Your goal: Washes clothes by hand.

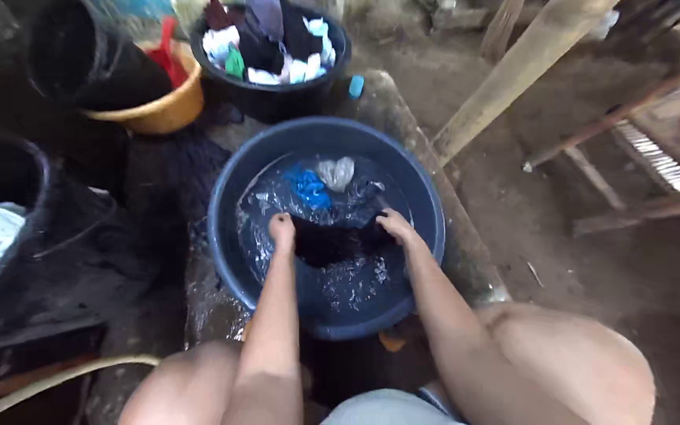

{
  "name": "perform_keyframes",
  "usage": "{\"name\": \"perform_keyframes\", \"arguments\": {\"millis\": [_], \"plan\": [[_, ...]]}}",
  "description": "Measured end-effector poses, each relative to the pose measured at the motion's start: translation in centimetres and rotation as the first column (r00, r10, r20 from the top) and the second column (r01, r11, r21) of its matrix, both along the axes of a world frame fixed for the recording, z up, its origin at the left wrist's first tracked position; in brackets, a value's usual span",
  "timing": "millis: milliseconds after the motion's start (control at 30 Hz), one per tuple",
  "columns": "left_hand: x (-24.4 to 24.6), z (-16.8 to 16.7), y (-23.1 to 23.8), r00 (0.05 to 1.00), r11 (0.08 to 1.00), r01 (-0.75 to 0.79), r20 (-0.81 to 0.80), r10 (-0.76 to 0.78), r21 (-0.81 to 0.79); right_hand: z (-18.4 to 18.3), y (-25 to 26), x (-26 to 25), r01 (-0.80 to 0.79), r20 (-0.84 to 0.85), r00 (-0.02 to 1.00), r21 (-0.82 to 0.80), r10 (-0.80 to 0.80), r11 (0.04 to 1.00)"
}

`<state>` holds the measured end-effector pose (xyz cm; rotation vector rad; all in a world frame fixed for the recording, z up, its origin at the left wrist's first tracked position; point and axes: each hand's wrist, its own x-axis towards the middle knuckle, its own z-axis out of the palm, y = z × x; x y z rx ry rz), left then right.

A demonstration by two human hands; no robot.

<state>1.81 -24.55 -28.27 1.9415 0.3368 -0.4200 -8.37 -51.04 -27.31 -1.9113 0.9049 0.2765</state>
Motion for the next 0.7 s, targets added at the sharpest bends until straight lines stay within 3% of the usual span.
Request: {"name": "perform_keyframes", "arguments": {"millis": [100,167,233,300,367,400,467,533,600,700], "plan": [[0.2,-2.7,1.1,0.996,0.966,0.037,-0.085,-0.016,0.256,-8.4,2.7,-1.8,0.168,0.011,0.986,-0.061,-0.168,0.984],[-1.5,-4.9,0.6,0.967,0.884,0.233,-0.19,-0.168,0.405,-10.2,5.8,-2.9,0.028,-0.094,0.995,-0.158,-0.043,0.987],[-3.6,-7.0,0.0,0.887,0.756,0.461,-0.275,-0.371,0.465,-11.6,8.1,-3.2,-0.247,-0.245,0.949,-0.186,0.199,0.951],[-4.8,-8.3,-0.5,0.772,0.616,0.635,-0.382,-0.508,0.466,-12.1,8.0,-2.8,-0.528,-0.313,0.824,-0.122,0.472,0.841],[-5.2,-8.7,-0.5,0.707,0.548,0.707,-0.46,-0.536,0.447,-12.6,5.8,-2.4,-0.645,-0.264,0.748,-0.074,0.609,0.761],[-5.3,-8.8,-0.4,0.692,0.54,0.722,-0.488,-0.533,0.433,-12.6,4.8,-2.3,-0.608,-0.249,0.781,-0.098,0.572,0.788],[-6.1,-9.0,-0.2,0.668,0.524,0.742,-0.53,-0.522,0.418,-11.9,4.2,-2.2,-0.328,-0.246,0.928,-0.186,0.28,0.926],[-7.2,-8.8,-0.1,0.591,0.452,0.805,-0.59,-0.551,0.384,-11.7,5.4,-2.7,-0.121,-0.253,0.966,-0.274,0.051,0.954],[-7.7,-8.7,0.0,0.483,0.359,0.875,-0.639,-0.599,0.326,-11.8,7.2,-4.4,-0.296,-0.388,0.903,-0.245,0.187,0.923],[-7.4,-7.6,-0.5,0.41,0.281,0.912,-0.665,-0.625,0.299,-10.0,8.0,-6.2,-0.605,-0.58,0.669,-0.059,0.466,0.794]]}}
